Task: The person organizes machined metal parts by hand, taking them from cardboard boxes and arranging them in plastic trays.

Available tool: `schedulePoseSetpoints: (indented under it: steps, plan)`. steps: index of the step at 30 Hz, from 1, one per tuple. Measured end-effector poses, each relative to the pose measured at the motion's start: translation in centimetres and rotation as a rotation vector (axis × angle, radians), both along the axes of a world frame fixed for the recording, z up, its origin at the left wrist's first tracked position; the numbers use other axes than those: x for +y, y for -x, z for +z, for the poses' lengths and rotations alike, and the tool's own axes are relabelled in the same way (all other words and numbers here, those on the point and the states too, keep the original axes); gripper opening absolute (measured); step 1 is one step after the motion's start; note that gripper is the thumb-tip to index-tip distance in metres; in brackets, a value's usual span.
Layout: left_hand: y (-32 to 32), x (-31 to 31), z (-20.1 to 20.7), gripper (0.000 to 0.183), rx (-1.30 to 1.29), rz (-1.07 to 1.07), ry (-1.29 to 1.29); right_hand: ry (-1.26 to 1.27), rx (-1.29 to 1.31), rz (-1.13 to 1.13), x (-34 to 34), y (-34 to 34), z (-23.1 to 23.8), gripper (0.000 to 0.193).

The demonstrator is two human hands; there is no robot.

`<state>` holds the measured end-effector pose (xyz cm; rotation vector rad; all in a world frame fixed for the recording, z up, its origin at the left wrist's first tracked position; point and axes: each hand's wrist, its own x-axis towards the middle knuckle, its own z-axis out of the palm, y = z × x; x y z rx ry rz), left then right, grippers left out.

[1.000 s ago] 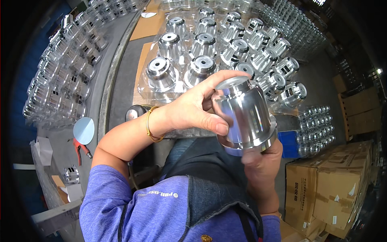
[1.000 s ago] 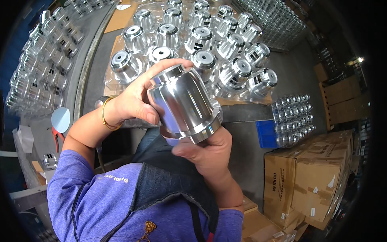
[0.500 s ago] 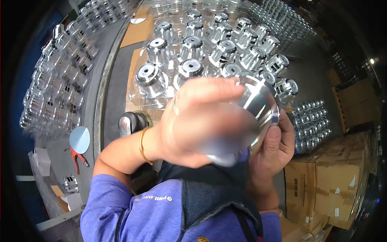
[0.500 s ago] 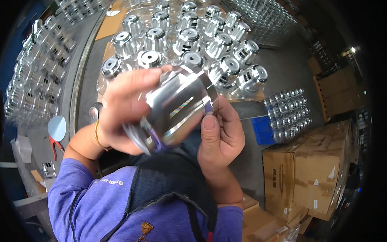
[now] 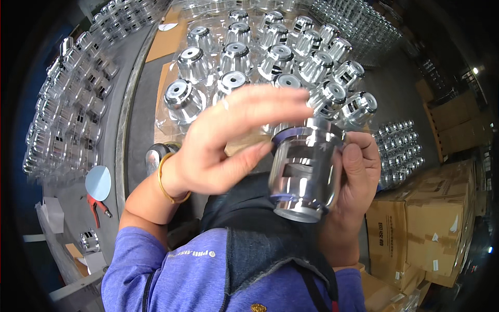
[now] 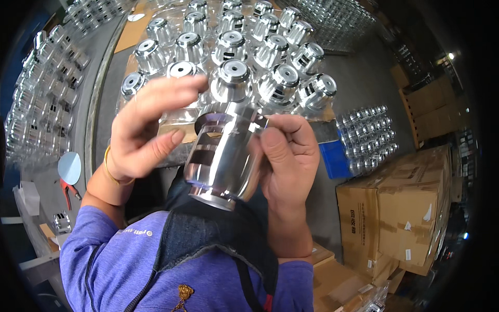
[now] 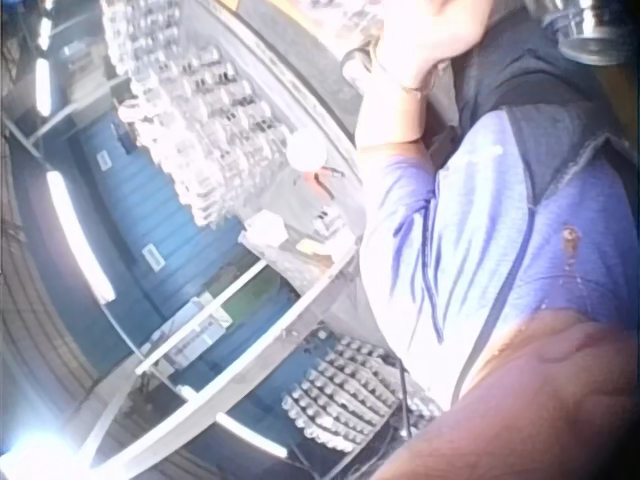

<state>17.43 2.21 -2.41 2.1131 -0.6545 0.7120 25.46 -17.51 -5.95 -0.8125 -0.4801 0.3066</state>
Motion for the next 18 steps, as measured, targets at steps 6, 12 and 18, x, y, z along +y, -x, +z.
schedulePoseSetpoints:
  steps: [6, 12, 18]
  plan:
    - [-1.4, -2.4, -0.9, 0.057, 0.420, -0.258, 0.548, 0.085, -0.179, 0.043, 1.2, 2.0, -0.3, 0.016]
    - [-2.3, -4.4, -4.6, 0.048, 0.417, -0.457, 1.164, -0.117, 0.236, -0.043, 1.3, 1.2, -1.7, 0.019]
    - [-2.0, -4.7, -5.6, 0.037, 0.367, -0.567, 1.308, 0.017, 0.166, -0.029, 1.4, 1.4, -1.1, 0.029]
